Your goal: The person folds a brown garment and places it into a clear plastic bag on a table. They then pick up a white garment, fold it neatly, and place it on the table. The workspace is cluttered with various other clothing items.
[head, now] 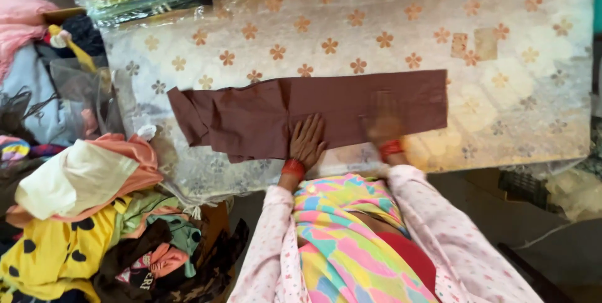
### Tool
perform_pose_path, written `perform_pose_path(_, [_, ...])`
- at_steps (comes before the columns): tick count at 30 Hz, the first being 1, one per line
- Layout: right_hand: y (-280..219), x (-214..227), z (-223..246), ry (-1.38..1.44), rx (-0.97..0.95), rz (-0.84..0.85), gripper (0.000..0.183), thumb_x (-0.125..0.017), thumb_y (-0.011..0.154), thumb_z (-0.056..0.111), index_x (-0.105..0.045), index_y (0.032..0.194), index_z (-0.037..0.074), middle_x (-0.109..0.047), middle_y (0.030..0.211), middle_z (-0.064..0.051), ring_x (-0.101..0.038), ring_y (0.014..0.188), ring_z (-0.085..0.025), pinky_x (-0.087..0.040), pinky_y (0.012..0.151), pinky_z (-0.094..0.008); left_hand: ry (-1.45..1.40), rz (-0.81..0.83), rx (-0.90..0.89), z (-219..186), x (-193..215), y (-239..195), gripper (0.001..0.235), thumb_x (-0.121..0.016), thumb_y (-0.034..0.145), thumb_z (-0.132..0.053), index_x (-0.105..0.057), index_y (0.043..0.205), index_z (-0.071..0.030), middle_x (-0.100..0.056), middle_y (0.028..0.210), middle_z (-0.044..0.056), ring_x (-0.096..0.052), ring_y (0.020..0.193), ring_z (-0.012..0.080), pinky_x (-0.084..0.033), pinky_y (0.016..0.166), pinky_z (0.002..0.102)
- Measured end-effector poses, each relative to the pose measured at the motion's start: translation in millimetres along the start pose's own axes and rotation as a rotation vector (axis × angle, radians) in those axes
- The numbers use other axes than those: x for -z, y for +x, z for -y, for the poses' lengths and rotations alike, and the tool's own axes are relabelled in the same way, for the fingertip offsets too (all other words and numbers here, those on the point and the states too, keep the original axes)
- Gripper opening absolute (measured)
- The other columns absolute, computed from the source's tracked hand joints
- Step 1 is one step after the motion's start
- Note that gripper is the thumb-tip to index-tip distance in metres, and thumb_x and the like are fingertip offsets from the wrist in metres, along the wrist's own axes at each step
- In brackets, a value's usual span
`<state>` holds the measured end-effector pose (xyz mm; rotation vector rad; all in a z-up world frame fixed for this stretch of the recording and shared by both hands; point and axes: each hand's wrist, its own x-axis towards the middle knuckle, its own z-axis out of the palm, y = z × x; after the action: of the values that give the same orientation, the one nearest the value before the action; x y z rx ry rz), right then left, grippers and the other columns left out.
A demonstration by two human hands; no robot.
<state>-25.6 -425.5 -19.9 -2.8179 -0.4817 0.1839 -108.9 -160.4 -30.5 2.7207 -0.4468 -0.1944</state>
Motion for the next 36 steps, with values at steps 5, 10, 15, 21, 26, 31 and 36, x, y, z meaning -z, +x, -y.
perform_pose_path(5, [-29.9,25.2,-109.0,-0.067,-0.384,-0.239,0.077,-0.05,0.109,0.039,-0.026,0.168,-0.005,-0.022,0.174,-0.026,-0.017,0.162,-0.04,-0.013,0.13,-0.058,-0.175,0.015,0.24,10.0,22.5,-58.7,0.075,-0.048,0.104,-0.043,-0.027,0.163,-0.002,-0.027,0.167,0.02,-0.023,0.154,0.0398,-0.017,0.128,0.049])
perform_pose_path(10, [-29.5,52.1,-111.0,-0.079,-0.495,-0.237,0.078,-0.046,0.111,0.04,-0.02,0.168,-0.006,-0.018,0.176,-0.025,-0.014,0.164,-0.037,-0.008,0.131,-0.056,0.024,0.217,0.764,30.2,4.3,-99.5,0.073,-0.04,0.106,-0.052,-0.033,0.162,-0.006,-0.04,0.161,0.018,-0.031,0.151,0.0377,-0.016,0.13,0.05])
perform_pose_path(15, [-26.3,50.9,-106.8,-0.044,-0.495,-0.228,0.076,-0.043,0.113,0.041,-0.02,0.168,-0.006,-0.017,0.176,-0.024,-0.014,0.164,-0.037,-0.008,0.131,-0.055,0.223,-0.043,0.612,52.1,12.8,-146.2,0.07,-0.036,0.104,-0.049,-0.034,0.159,-0.006,-0.029,0.167,0.016,-0.022,0.156,0.0344,-0.005,0.128,0.052])
perform_pose_path(21, [-29.5,50.8,-107.0,-0.039,-0.491,-0.229,0.079,-0.043,0.113,0.043,-0.019,0.168,-0.007,-0.016,0.177,-0.024,-0.012,0.164,-0.038,-0.007,0.131,-0.057,0.179,-0.087,0.658,47.5,26.5,-149.6,0.069,-0.031,0.106,-0.048,-0.028,0.163,-0.011,-0.022,0.17,0.013,-0.019,0.157,0.031,-0.002,0.127,0.055])
perform_pose_path(26, [-19.3,39.5,-83.6,-0.115,-0.545,-0.218,0.083,-0.047,0.11,0.044,-0.018,0.167,-0.009,-0.012,0.175,-0.028,-0.008,0.163,-0.041,-0.002,0.128,-0.061,0.12,-0.043,0.614,56.7,-35.5,-138.9,0.068,-0.043,0.102,-0.042,-0.033,0.156,-0.003,-0.03,0.166,0.017,-0.025,0.155,0.0327,-0.008,0.127,0.054])
perform_pose_path(31, [-14.3,-24.1,22.0,-0.065,-0.096,-0.156,0.077,-0.054,0.101,0.039,-0.031,0.162,-0.002,-0.025,0.169,-0.027,-0.017,0.158,-0.044,-0.007,0.127,-0.06,-0.041,-0.083,0.12,22.3,-18.9,-81.1,0.061,-0.059,0.095,-0.028,-0.049,0.147,0.002,-0.042,0.158,0.022,-0.038,0.145,0.0395,-0.023,0.123,0.051])
perform_pose_path(36, [-16.6,-13.6,93.7,-0.04,0.42,0.116,0.081,-0.059,0.094,0.047,-0.035,0.157,0.001,-0.034,0.164,-0.018,-0.029,0.154,-0.033,-0.02,0.126,-0.05,-0.088,-0.083,0.431,19.5,21.5,-64.6,0.038,-0.058,0.097,-0.031,-0.066,0.129,-0.011,-0.057,0.14,0.014,-0.052,0.13,0.0364,-0.032,0.114,0.054])
